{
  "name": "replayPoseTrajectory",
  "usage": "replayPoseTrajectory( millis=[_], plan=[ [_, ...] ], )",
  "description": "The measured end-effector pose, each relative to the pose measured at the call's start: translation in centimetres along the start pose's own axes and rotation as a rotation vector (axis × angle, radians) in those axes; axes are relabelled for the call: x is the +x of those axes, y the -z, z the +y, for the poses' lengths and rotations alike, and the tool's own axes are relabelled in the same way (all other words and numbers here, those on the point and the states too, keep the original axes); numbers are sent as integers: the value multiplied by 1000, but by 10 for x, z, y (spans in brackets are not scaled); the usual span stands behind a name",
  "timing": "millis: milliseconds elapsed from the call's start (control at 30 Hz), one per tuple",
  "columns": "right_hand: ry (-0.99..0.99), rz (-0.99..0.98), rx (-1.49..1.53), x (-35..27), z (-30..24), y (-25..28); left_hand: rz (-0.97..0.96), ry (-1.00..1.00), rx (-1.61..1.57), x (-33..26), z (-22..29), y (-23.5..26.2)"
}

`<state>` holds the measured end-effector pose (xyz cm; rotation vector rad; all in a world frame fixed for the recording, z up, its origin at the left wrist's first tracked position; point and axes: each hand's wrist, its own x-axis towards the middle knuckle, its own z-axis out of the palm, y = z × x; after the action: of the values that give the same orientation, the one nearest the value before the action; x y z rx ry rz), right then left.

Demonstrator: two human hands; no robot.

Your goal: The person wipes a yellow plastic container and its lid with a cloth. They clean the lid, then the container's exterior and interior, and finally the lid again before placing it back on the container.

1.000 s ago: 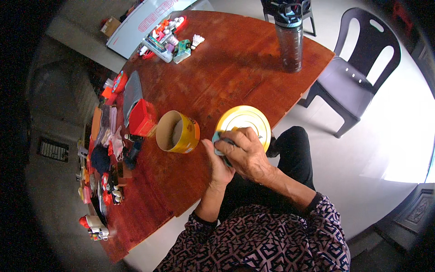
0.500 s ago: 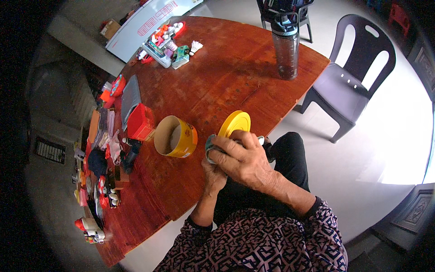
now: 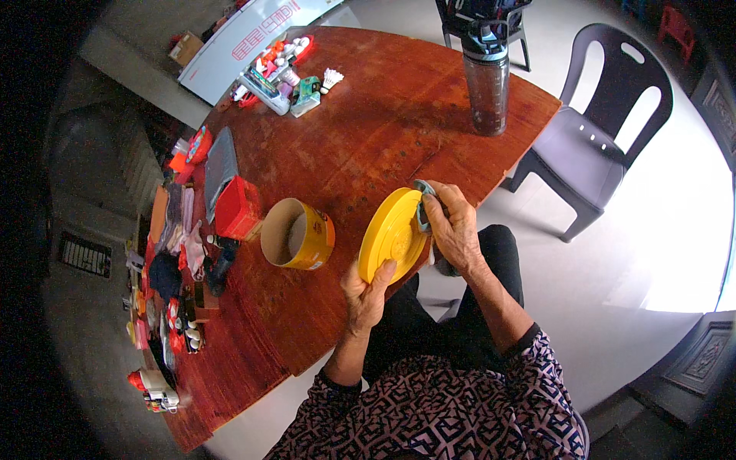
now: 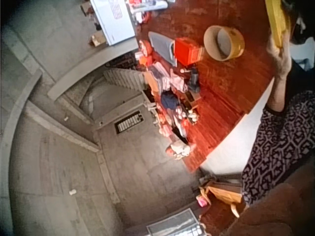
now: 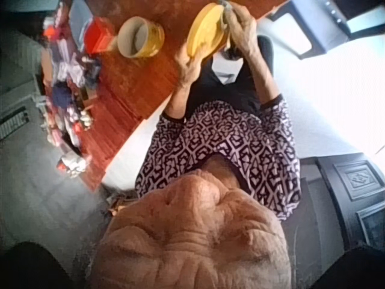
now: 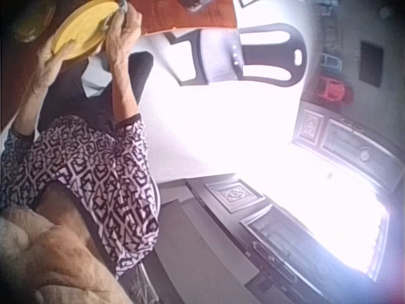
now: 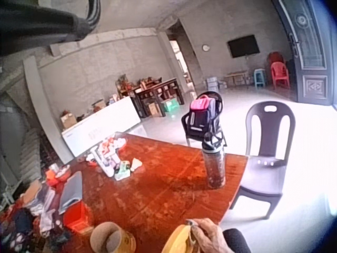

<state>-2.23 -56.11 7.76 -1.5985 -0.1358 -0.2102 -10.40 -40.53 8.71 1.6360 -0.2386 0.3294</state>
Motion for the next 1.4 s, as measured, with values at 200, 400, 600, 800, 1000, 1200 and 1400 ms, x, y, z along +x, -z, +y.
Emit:
replayPoseTrajectory(
  millis=[200,400,600,800,1000,1200,1400],
  plan=[
    [696,67,-450,-7,-37,-18,-18,94,-41,1,-4,2],
    [774,5,-444,0,-39,-22,-19,108,-223,-4,-20,11],
    [477,120,-545,-2,-12,-22,80,175,-506,4,-12,2],
    [277,51,-591,-43,10,-25,226,245,-674,12,-13,4],
    [267,-139,-405,-69,7,-2,333,260,-672,20,-22,15],
    [560,25,-472,-17,-40,-17,163,408,-824,11,-18,7],
    [728,-193,-528,-22,-38,-44,131,535,-962,9,-7,6]
  ],
)
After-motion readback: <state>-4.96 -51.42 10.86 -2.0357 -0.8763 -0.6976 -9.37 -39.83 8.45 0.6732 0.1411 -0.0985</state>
